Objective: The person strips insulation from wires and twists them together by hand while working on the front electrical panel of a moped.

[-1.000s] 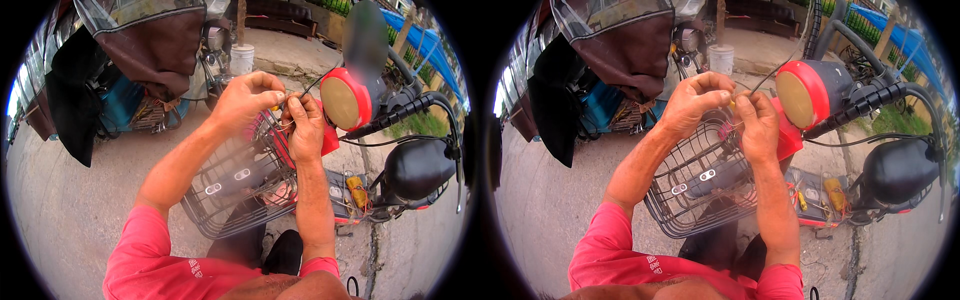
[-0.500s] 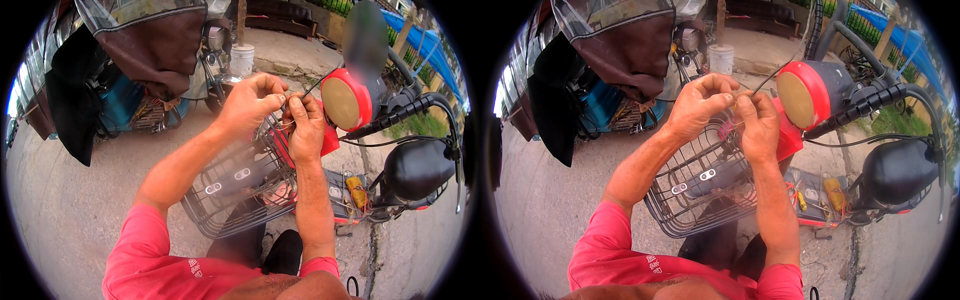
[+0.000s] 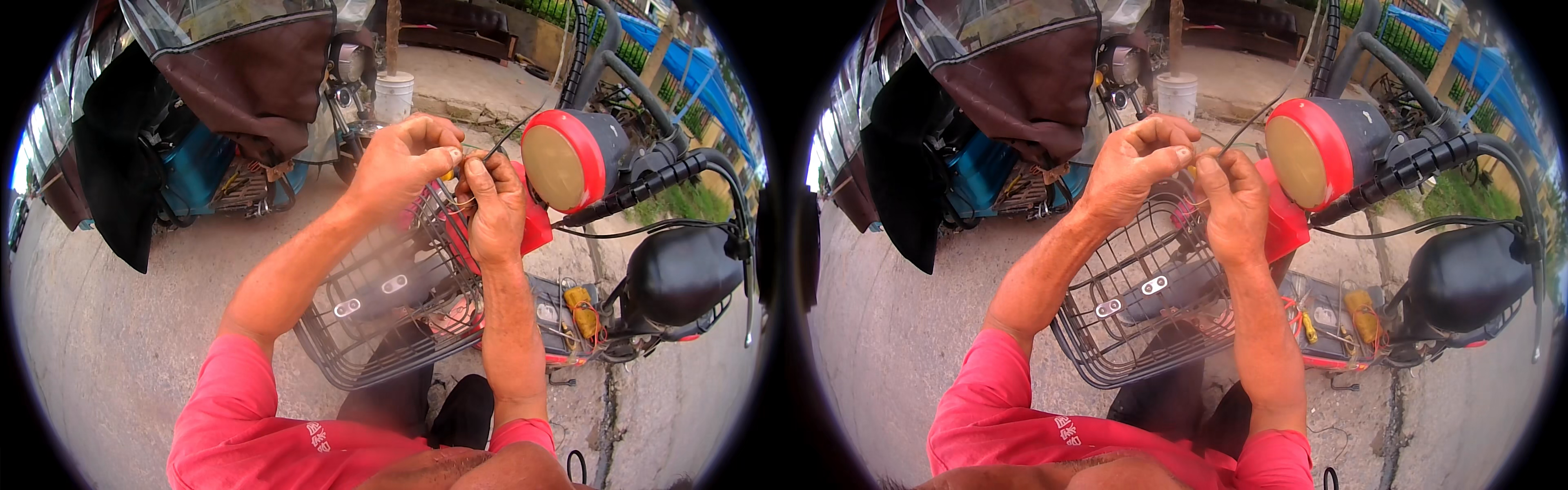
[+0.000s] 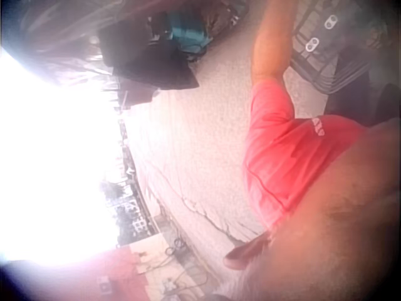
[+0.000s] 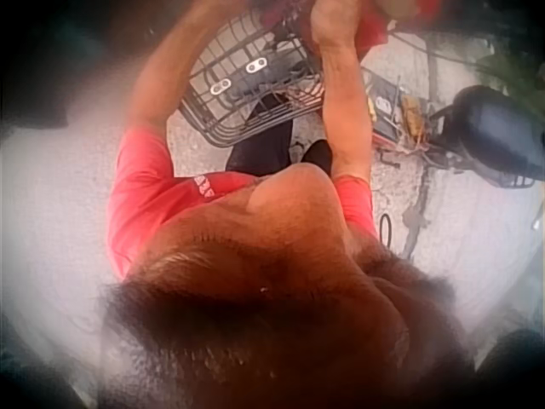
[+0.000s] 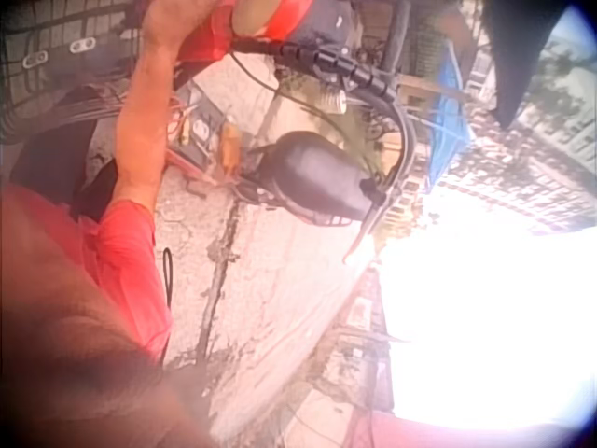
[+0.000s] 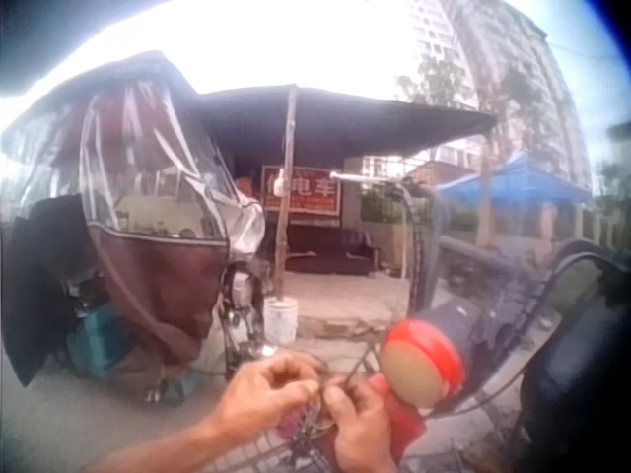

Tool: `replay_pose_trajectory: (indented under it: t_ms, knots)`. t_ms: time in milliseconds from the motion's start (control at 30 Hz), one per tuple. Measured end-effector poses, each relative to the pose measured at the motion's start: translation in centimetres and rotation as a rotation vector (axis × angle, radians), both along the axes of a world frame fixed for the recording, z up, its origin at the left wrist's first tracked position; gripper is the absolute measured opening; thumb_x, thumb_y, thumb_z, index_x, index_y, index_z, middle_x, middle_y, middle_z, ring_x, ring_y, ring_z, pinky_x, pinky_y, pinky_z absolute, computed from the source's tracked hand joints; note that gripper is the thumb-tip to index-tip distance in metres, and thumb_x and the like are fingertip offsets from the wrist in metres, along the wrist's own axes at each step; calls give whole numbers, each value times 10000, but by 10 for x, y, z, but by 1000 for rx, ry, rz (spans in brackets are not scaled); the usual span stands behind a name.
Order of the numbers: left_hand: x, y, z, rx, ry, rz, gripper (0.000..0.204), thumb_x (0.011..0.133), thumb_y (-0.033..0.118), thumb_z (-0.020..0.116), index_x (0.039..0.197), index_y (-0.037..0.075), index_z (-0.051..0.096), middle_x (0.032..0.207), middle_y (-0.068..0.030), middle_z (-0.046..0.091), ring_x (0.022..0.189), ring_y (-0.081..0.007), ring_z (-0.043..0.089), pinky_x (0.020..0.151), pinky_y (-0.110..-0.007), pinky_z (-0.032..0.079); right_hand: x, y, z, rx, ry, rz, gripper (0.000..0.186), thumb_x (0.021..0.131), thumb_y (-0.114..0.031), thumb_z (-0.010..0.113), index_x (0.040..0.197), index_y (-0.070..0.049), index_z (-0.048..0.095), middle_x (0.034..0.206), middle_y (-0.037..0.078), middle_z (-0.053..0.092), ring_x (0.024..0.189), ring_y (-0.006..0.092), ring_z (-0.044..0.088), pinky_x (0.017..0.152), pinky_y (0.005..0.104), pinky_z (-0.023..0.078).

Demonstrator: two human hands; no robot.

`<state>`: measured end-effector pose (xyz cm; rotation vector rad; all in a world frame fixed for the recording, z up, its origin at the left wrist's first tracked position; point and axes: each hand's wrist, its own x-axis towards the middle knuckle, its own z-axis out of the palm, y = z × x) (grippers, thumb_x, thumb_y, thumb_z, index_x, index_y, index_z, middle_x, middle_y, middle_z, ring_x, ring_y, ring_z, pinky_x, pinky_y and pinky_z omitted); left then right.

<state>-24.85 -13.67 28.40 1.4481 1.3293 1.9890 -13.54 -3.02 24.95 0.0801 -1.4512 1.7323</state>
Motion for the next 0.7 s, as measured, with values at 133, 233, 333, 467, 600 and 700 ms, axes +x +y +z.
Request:
replay_pose_trajectory:
  t_ms: [133,233,333,467,600,700]
  knots:
    - [3,1,1,-10,-72,-30,159,846,148,668,900,-1,657,1127,-91,586,926,-116,550,867,-298,444,-1,1,-1,6,15,-5,113,969,-199,613,986,-87,612,731,-32,558,583,37,445,506,181,316]
    - [0,3,-1,-17,-110,-56,164,848,140,670,916,-8,652,1118,-93,591,903,-121,569,850,-294,466,-1,2,-2,-1,23,7,110,969,-197,613,987,-88,611,732,-31,561,583,37,448,506,180,318]
    - [-1,4,-2,-17,-143,-77,176,849,134,676,938,-15,648,1109,-94,598,891,-130,587,843,-296,486,-1,2,-2,-5,29,21,108,970,-190,610,989,-84,610,732,-29,562,584,38,448,506,181,319]
    - [-2,3,-2,-20,-163,-88,196,851,134,682,965,-21,647,1083,-90,612,893,-137,598,847,-306,496,-1,2,-2,-2,0,20,104,973,-181,603,993,-78,608,732,-28,561,585,38,445,506,182,320]
    - [-4,4,-2,-37,-171,-93,231,855,141,687,1003,-32,651,1044,-86,632,896,-143,603,845,-310,499,0,1,-1,-2,14,23,105,974,-182,602,995,-80,609,733,-28,560,585,38,444,502,183,319]
    - [0,4,-1,-61,-165,-89,259,851,142,697,1025,-44,650,1029,-88,640,902,-148,605,840,-312,501,1,3,-1,5,31,25,105,974,-188,604,994,-85,611,732,-31,559,584,38,446,500,181,319]
